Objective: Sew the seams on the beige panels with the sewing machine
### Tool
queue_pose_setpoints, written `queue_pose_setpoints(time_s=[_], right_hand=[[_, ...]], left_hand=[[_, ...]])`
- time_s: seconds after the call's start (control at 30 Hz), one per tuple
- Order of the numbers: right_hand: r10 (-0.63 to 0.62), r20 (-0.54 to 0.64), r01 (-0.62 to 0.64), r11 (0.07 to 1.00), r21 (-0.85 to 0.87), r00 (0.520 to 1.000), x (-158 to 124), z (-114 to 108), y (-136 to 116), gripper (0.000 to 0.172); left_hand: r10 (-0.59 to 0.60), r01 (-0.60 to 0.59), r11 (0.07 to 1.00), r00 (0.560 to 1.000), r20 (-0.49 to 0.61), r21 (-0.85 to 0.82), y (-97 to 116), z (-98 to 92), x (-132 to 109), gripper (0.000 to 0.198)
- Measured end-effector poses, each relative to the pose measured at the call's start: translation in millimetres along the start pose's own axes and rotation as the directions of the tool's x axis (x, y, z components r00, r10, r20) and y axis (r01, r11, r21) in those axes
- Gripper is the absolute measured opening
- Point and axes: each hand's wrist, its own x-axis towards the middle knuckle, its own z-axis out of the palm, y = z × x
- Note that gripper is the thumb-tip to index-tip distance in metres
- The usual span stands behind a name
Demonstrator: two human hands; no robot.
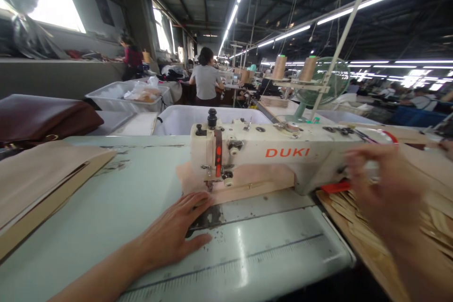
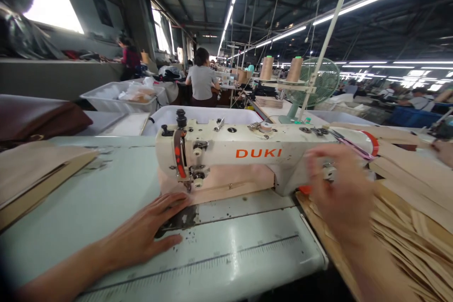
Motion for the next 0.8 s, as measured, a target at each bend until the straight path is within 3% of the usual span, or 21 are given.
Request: queue_pose_setpoints(time_s=[0.03,0.1,0.2,0.27,0.6,0.8], right_hand=[[-0.150,0.199,0.117,0.979,0.165,0.969,-10,25,-35,0.013],[-0.329,0.475,0.137,0.909,0.394,0.816,-30,78,-86,0.015],[-0.413,0.593,0.118,0.875,0.470,0.691,-49,141,-115,0.027],[-0.422,0.625,0.131,0.880,0.456,0.657,-56,162,-115,0.030],[-0.407,0.577,0.214,0.903,0.374,0.708,-74,175,-114,0.034],[-0.382,0.587,0.198,0.914,0.354,0.713,-75,183,-113,0.035]], left_hand=[[-0.003,0.003,1.000,1.000,0.001,0.010,-1,1.1,-1,0.068],[-0.013,0.013,0.999,1.000,0.003,0.037,-1,1.5,-2,0.067],[-0.021,0.021,0.998,1.000,-0.008,0.061,2,-1.8,-2,0.066],[-0.011,0.011,0.998,1.000,-0.015,0.056,4,-4.4,-2,0.066],[-0.039,0.039,0.999,0.999,0.006,0.033,-2,-3.7,1,0.074],[-0.056,0.056,0.998,0.998,-0.014,0.031,-8,2.0,0,0.080]])
